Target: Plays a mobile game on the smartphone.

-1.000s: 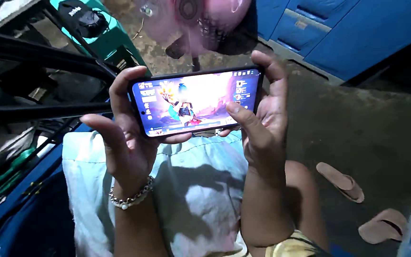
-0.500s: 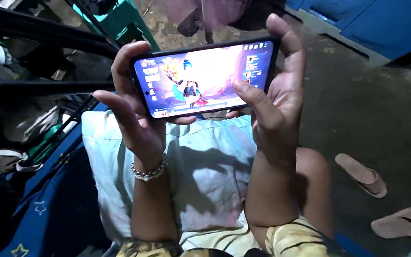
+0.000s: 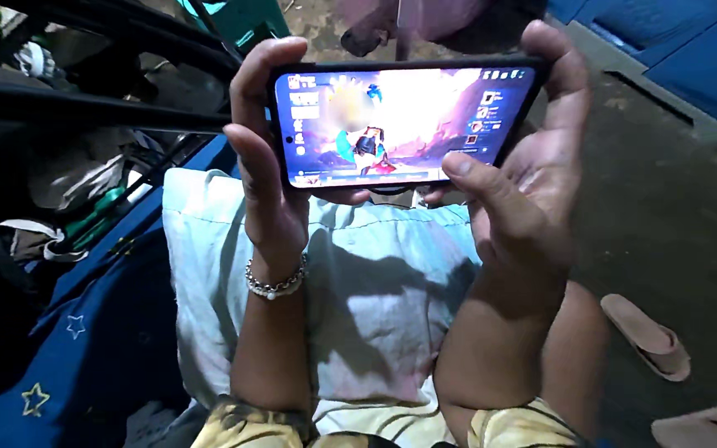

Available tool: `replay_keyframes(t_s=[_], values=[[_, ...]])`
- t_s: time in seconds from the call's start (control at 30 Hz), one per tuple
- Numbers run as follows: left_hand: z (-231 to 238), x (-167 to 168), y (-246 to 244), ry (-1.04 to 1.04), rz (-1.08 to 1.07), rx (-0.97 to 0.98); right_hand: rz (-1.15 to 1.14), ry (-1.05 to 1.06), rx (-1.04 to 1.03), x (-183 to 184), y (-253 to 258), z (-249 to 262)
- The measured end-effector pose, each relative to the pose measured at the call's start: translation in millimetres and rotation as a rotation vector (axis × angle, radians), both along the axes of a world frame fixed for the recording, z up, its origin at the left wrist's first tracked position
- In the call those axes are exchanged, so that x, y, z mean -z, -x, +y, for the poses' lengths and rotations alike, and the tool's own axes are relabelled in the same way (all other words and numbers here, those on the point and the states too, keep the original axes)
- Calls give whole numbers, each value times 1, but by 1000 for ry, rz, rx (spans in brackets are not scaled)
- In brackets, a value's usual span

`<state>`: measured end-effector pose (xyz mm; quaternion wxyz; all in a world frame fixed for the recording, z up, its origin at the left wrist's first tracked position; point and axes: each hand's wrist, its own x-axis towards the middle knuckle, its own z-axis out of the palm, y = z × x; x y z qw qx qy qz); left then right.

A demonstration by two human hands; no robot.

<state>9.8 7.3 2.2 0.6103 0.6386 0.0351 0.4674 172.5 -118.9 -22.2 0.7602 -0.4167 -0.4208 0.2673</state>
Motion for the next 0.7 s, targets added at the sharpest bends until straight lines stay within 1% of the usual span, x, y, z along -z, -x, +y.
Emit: replay_keyframes(t_s=[0.07, 0.17, 0.27, 0.37, 0.47, 0.7], values=[[-1, -1, 2, -9, 39, 1, -15, -16, 35, 0, 3, 1], [1, -1, 0, -6, 8, 22, -29, -30, 88, -2, 5, 2], [-3, -2, 4, 12, 58, 36, -27, -36, 107, -3, 6, 2], [-2, -1, 4, -4, 33, 58, -58, -15, 161, -3, 8, 2], [0, -1, 3, -30, 19, 52, -78, -14, 167, -4, 9, 2], [3, -2, 0, -47, -3, 35, -42, -13, 164, -4, 10, 4]])
